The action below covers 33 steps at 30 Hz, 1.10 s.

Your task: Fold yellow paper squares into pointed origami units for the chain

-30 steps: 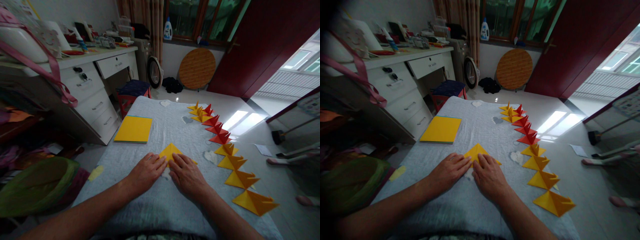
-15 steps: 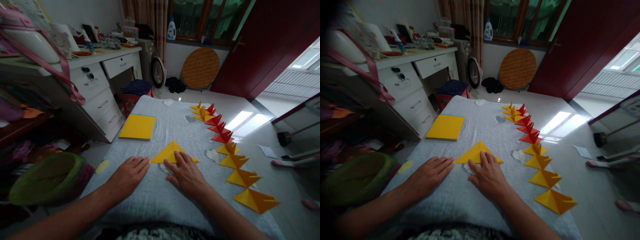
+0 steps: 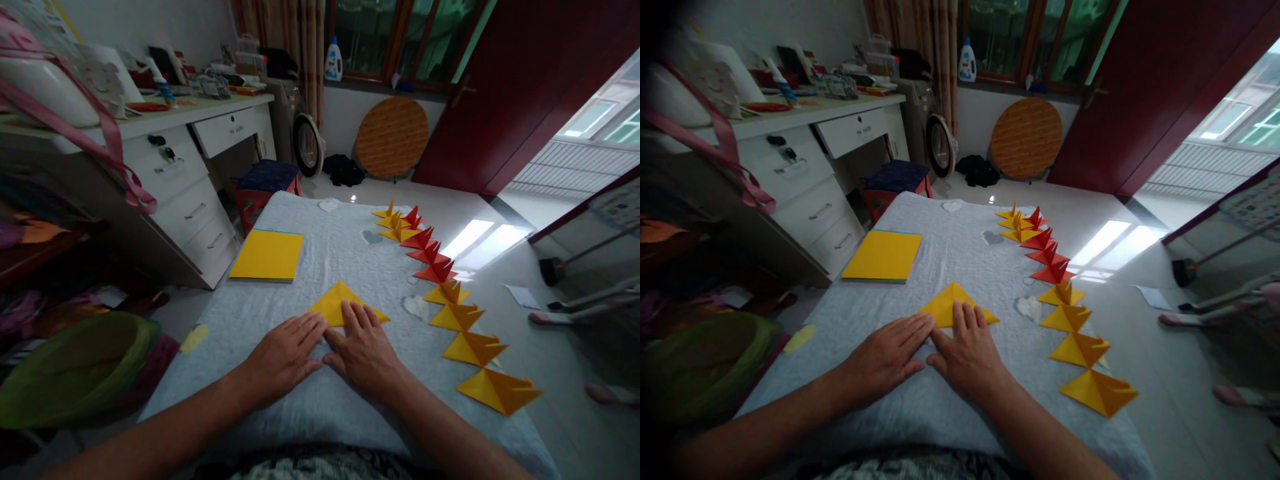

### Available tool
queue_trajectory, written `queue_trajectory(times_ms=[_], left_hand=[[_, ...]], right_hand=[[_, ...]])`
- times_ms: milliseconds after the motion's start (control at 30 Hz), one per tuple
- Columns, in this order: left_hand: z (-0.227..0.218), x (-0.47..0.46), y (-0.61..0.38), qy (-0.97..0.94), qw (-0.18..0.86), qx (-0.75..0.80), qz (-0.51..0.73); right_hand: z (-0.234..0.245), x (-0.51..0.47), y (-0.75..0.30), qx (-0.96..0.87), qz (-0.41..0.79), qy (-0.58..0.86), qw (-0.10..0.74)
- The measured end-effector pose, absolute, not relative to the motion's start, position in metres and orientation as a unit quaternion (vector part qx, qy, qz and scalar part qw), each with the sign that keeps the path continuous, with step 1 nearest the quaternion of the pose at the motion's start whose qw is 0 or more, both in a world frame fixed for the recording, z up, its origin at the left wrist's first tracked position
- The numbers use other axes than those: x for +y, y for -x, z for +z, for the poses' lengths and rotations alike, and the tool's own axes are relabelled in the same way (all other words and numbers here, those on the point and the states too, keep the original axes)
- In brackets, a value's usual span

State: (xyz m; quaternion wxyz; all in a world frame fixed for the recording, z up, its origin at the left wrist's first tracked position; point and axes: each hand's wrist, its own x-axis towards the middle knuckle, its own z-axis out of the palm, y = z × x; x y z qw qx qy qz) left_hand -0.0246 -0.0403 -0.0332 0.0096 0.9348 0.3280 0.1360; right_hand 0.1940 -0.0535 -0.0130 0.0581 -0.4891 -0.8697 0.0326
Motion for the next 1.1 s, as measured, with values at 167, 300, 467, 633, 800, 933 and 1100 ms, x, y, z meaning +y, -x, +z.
queue_trajectory(times_ms=[167, 300, 467, 633, 800, 933, 1100], left_hand=[[-0.035, -0.043, 0.03, -0.935, 0.015, 0.336, 0.114], [-0.033, -0.042, 0.03, -0.935, 0.01, 0.337, 0.109], [-0.031, -0.042, 0.03, -0.938, 0.003, 0.332, 0.098], [-0.032, -0.042, 0.031, -0.936, 0.006, 0.338, 0.101], [-0.034, -0.044, 0.034, -0.934, -0.009, 0.34, 0.108], [-0.035, -0.047, 0.039, -0.927, -0.018, 0.356, 0.12], [-0.037, -0.05, 0.043, -0.92, -0.015, 0.372, 0.122]], right_hand=[[-0.02, -0.059, -0.209, -0.862, 0.034, 0.501, 0.064], [-0.021, -0.065, -0.225, -0.851, 0.023, 0.521, 0.061], [-0.022, -0.07, -0.245, -0.835, 0.006, 0.548, 0.057], [-0.023, -0.075, -0.264, -0.816, -0.018, 0.576, 0.046], [-0.026, -0.082, -0.278, -0.8, -0.033, 0.598, 0.038], [-0.029, -0.087, -0.282, -0.79, -0.03, 0.611, 0.035], [-0.028, -0.091, -0.284, -0.78, -0.034, 0.624, 0.03]])
